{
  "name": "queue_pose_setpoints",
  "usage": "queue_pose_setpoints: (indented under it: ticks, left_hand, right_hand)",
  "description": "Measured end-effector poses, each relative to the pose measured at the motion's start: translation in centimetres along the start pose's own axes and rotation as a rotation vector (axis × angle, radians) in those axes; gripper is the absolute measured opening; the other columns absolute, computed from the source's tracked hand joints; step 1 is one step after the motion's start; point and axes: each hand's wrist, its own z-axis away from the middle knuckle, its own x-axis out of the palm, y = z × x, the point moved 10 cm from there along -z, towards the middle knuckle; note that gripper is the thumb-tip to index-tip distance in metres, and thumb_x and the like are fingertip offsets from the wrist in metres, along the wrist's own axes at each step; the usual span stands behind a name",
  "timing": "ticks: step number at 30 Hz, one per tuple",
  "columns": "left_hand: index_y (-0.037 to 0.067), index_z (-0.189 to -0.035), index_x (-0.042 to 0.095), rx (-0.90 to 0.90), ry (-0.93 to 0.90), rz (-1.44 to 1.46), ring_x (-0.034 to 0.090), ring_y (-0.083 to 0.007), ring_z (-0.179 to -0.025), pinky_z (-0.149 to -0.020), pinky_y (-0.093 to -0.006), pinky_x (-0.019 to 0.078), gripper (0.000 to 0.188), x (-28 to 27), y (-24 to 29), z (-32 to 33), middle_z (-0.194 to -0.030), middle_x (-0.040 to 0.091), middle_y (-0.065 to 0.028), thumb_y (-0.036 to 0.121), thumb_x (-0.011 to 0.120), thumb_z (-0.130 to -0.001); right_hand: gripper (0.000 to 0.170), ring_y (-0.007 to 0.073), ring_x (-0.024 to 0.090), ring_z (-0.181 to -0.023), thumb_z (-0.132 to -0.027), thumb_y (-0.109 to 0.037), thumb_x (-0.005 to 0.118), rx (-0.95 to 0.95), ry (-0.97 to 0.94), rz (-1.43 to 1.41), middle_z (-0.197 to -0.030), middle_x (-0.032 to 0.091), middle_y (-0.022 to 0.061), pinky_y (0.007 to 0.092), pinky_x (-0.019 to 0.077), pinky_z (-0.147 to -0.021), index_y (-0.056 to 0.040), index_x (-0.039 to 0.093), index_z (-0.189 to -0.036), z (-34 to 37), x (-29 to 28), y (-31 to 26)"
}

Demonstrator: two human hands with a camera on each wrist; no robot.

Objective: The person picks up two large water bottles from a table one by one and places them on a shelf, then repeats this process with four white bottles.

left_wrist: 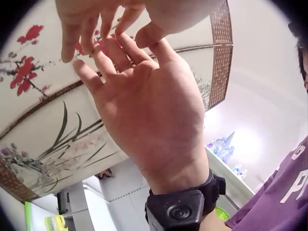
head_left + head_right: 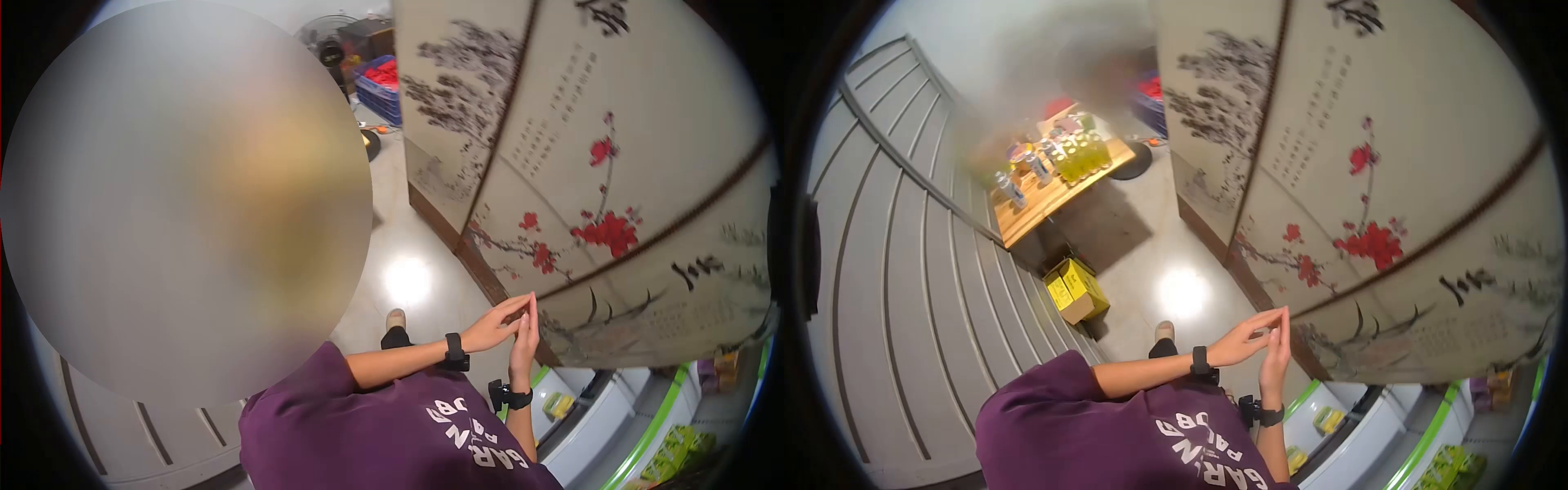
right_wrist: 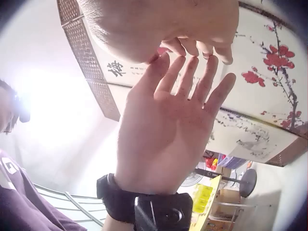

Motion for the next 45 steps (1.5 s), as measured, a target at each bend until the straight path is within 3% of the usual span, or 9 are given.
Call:
queue_pose_setpoints:
  ticks: [5, 13, 17, 24, 32, 35, 40, 43, 45]
  left_hand:
    - [0.004, -0.146, 0.042, 0.019, 0.153, -0.026, 0.048, -0.0247, -0.132, -0.105, -0.0356, 0.0430, 0.050, -13.1, 1.5, 0.5, -0.147, 0.046, -0.0139, 0.016, 0.055, -0.099]
    - [0.005, -0.140, 0.050, -0.057, 0.418, 0.012, 0.055, -0.0213, -0.123, -0.101, -0.0345, 0.0469, 0.044, -31.3, 0.8, 4.6, -0.139, 0.054, -0.0116, 0.013, 0.058, -0.097]
    - [0.005, -0.137, 0.055, -0.097, 0.581, 0.030, 0.058, -0.0182, -0.117, -0.099, -0.0327, 0.0472, 0.039, -38.3, 1.1, 8.1, -0.132, 0.060, -0.0098, 0.011, 0.056, -0.098]
    - [0.005, -0.138, 0.054, -0.092, 0.824, -0.009, 0.058, -0.0172, -0.117, -0.099, -0.0309, 0.0472, 0.040, -45.7, 0.1, 11.3, -0.134, 0.059, -0.0117, 0.010, 0.056, -0.098]
    - [0.002, -0.145, 0.043, -0.168, 0.908, 0.034, 0.055, -0.0168, -0.121, -0.102, -0.0314, 0.0452, 0.049, -52.6, -2.6, 8.7, -0.144, 0.050, -0.0121, 0.005, 0.053, -0.098]
    - [0.004, -0.145, 0.045, -0.092, 0.982, 0.102, 0.052, -0.0107, -0.119, -0.098, -0.0281, 0.0464, 0.049, -56.3, -2.1, 7.0, -0.144, 0.050, -0.0111, 0.005, 0.055, -0.097]
    - [0.002, -0.144, 0.045, -0.068, 1.093, 0.041, 0.054, -0.0174, -0.123, -0.100, -0.0304, 0.0460, 0.049, -63.6, -0.8, 5.3, -0.143, 0.051, -0.0110, 0.001, 0.054, -0.096]
    - [0.001, -0.144, 0.045, -0.099, 1.151, 0.100, 0.054, -0.0184, -0.123, -0.101, -0.0317, 0.0453, 0.049, -67.7, -1.7, 4.8, -0.142, 0.051, -0.0118, 0.000, 0.053, -0.096]
    - [-0.001, -0.144, 0.044, -0.077, 1.229, 0.074, 0.054, -0.0189, -0.123, -0.101, -0.0300, 0.0451, 0.050, -69.9, -2.2, 5.3, -0.141, 0.051, -0.0128, -0.001, 0.054, -0.095]
  right_hand:
    - [0.050, 0.0223, 0.035, -0.140, -0.106, -0.024, 0.038, 0.019, -0.191, -0.086, -0.156, 0.032, 0.0113, 0.0344, 0.0351, -0.110, -0.0042, 0.031, -0.152, -4.8, 11.9, -1.0]
    - [0.050, 0.0233, 0.034, -0.142, -0.104, -0.018, 0.043, -0.012, -0.482, -0.032, -0.156, 0.033, 0.0120, 0.0350, 0.0267, -0.116, -0.0028, 0.033, -0.151, -9.4, 29.6, -0.5]
    - [0.052, 0.0232, 0.034, -0.142, -0.104, -0.019, 0.045, 0.020, -0.644, -0.039, -0.155, 0.035, 0.0132, 0.0351, 0.0279, -0.115, -0.0011, 0.032, -0.151, -10.1, 37.3, 0.4]
    - [0.055, 0.0226, 0.032, -0.143, -0.102, -0.019, 0.048, 0.072, -0.869, -0.093, -0.155, 0.035, 0.0151, 0.0348, 0.0269, -0.116, -0.0002, 0.030, -0.151, -12.0, 46.4, 1.9]
    - [0.056, 0.0217, 0.035, -0.141, -0.102, -0.020, 0.050, 0.136, -0.994, -0.146, -0.153, 0.038, 0.0147, 0.0332, 0.0303, -0.113, -0.0008, 0.031, -0.151, -17.9, 53.7, 4.9]
    - [0.056, 0.0216, 0.038, -0.138, -0.102, -0.020, 0.051, 0.177, -1.041, -0.178, -0.151, 0.039, 0.0138, 0.0333, 0.0335, -0.111, -0.0022, 0.031, -0.151, -20.9, 57.0, 4.6]
    - [0.056, 0.0213, 0.040, -0.136, -0.102, -0.018, 0.053, 0.230, -1.192, -0.208, -0.151, 0.038, 0.0131, 0.0347, 0.0362, -0.110, -0.0036, 0.031, -0.151, -25.5, 64.1, 3.2]
    - [0.056, 0.0216, 0.039, -0.137, -0.102, -0.018, 0.053, 0.107, -1.289, -0.165, -0.150, 0.039, 0.0134, 0.0351, 0.0357, -0.111, -0.0031, 0.031, -0.151, -28.1, 68.2, 3.4]
    - [0.055, 0.0209, 0.042, -0.135, -0.102, -0.019, 0.053, 0.150, -1.325, -0.220, -0.147, 0.042, 0.0142, 0.0336, 0.0368, -0.109, -0.0022, 0.033, -0.150, -28.9, 71.1, 5.2]
